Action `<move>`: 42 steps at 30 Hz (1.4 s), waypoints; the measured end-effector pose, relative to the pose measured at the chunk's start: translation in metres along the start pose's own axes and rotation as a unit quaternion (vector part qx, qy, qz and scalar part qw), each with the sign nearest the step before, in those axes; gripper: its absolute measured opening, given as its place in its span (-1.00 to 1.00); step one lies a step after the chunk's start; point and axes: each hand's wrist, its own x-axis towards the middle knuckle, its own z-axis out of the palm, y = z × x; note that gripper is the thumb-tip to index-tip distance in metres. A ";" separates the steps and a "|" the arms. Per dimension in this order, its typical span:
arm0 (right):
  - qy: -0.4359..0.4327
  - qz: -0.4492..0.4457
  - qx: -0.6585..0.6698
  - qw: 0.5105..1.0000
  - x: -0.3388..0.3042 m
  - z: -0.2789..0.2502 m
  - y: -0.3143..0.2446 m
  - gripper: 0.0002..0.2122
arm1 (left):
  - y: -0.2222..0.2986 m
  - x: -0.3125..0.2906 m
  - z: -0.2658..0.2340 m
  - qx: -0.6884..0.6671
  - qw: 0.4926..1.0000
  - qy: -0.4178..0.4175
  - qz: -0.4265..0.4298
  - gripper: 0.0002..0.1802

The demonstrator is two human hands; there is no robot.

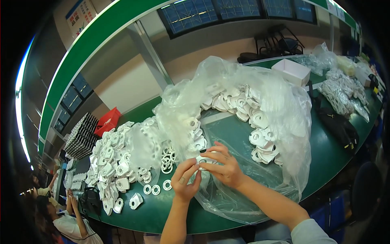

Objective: The worker is sorting and inspecting a large quantity of small white plastic components on a factory assembly line.

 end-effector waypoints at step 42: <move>-0.072 0.424 0.364 0.826 -0.032 0.028 0.031 -0.71 | -0.017 -0.028 0.030 -0.355 0.798 -0.059 -0.483 -0.64</move>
